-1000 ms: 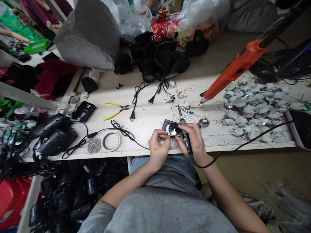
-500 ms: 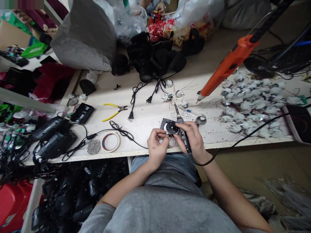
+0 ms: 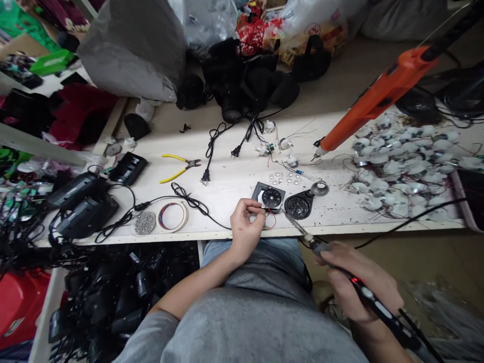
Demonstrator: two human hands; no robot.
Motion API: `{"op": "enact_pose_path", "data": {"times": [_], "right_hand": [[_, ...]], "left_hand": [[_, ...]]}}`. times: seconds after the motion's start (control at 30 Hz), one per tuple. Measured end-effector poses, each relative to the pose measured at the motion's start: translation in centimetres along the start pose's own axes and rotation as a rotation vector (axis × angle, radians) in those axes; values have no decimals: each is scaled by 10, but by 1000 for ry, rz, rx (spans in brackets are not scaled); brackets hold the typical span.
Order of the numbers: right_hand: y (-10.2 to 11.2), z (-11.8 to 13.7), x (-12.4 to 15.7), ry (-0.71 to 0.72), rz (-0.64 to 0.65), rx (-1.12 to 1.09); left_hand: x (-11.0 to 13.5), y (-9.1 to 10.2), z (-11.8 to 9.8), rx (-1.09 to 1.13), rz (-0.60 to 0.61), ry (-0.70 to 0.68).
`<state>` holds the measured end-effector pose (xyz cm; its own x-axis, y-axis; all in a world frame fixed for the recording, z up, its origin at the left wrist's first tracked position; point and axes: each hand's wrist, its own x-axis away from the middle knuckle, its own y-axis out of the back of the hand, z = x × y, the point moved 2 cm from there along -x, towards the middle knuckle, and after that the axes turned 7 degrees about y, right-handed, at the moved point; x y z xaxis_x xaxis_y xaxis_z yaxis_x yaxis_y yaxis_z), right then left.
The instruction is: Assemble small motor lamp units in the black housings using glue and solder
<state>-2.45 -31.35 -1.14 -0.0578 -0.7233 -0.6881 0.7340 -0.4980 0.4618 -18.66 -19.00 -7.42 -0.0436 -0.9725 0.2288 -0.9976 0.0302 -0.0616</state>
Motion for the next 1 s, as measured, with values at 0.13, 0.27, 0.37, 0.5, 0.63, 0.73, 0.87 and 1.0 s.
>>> {"op": "enact_pose_path", "data": {"times": [0.13, 0.27, 0.37, 0.5, 0.63, 0.73, 0.87, 1.0], "right_hand": [[-8, 2, 1, -24, 44, 0], [-19, -3, 3, -86, 39, -22], [-26, -8, 7, -90, 22, -43], [-32, -13, 12, -97, -17, -55], [-34, -13, 8, -88, 0, -62], [-34, -12, 3, -84, 28, -53], [-35, -13, 3, -77, 23, -47], [-36, -15, 5, -72, 24, -59]], "left_hand": [[0, 0, 0, -4, 1, -2], [-1, 0, -1, -5, 0, -4], [-1, 0, -1, -4, 1, -3], [1, 0, -2, 13, 6, 13], [3, -1, -3, 24, 7, 35], [2, -1, -2, 22, 1, 22], [-1, 0, 1, 8, 5, -13], [-1, 0, 3, 12, 1, -18]]}}
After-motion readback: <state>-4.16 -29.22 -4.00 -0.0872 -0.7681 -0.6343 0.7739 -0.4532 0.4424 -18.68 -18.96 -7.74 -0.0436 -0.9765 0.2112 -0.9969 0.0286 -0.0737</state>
